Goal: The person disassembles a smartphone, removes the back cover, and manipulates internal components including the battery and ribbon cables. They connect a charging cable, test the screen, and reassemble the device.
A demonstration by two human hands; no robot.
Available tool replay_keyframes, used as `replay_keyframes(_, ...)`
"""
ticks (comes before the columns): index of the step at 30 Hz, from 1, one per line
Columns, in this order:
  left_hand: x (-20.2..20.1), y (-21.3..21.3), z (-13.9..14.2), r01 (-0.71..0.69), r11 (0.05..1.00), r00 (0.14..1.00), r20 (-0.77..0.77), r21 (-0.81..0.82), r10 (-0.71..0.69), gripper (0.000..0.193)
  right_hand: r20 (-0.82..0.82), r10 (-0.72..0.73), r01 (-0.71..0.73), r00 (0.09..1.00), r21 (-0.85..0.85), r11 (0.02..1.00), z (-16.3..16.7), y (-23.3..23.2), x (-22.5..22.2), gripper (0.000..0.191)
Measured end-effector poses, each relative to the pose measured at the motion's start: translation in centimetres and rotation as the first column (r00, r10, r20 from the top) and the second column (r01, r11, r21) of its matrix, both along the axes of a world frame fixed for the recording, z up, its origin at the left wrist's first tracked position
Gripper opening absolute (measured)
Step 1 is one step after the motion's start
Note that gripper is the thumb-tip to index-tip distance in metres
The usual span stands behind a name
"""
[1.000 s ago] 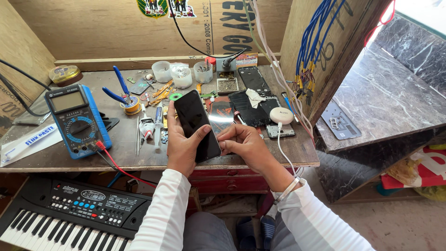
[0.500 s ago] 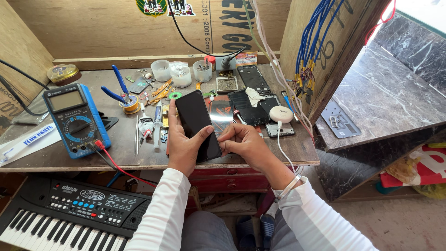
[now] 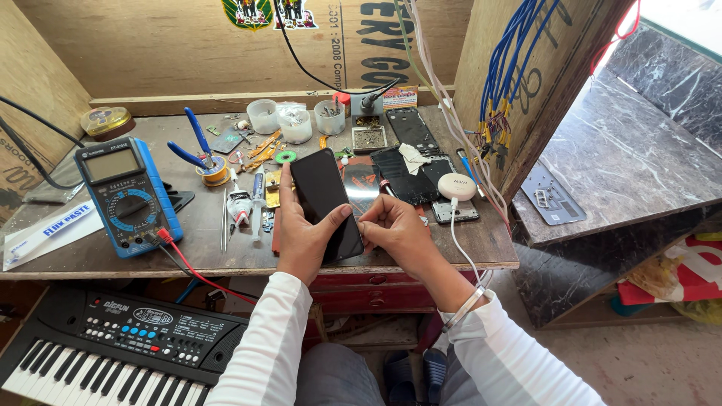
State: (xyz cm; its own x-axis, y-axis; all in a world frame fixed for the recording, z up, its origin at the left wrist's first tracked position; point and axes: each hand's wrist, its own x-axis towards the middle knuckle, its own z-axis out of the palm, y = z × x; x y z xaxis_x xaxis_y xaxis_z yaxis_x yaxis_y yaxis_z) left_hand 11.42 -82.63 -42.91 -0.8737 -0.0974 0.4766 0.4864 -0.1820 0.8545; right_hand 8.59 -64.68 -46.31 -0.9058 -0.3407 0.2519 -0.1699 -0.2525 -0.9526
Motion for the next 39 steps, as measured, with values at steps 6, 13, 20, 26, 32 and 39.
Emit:
replay_keyframes(6,0.0,-0.9,-0.3,0.045,0.999,0.999,-0.011,0.004,-0.045,0.117,0.025,-0.034,0.034,0.999,-0.011,0.999,0.5,-1.2,0.7,0.010)
replay_keyframes(13,0.6,-2.9,-0.9,0.112,0.992,0.993,0.012,0.054,-0.113,0.116,0.057,-0.138,0.135,0.989,0.050,0.990,1.4,-3.9,1.8,0.019)
replay_keyframes(20,2.1,-4.8,-0.5,0.146,0.987,0.988,0.043,0.067,-0.149,0.118,0.015,-0.206,0.204,0.978,0.089,0.975,3.2,-6.4,1.4,0.020)
replay_keyframes(26,3.2,-5.7,0.0,0.186,0.976,0.980,0.042,0.113,-0.192,0.117,-0.212,-0.268,0.306,0.940,0.176,0.936,6.3,-7.4,0.0,0.026)
replay_keyframes(32,4.1,-6.3,0.9,0.171,0.973,0.980,0.077,0.152,-0.184,0.115,-0.121,-0.136,0.143,0.983,0.051,0.988,8.4,-9.2,0.2,0.043)
replay_keyframes(39,4.8,-6.7,1.6,0.188,0.967,0.971,0.114,0.171,-0.209,0.110,-0.174,-0.234,0.245,0.957,0.043,0.969,9.0,-10.1,1.1,0.026)
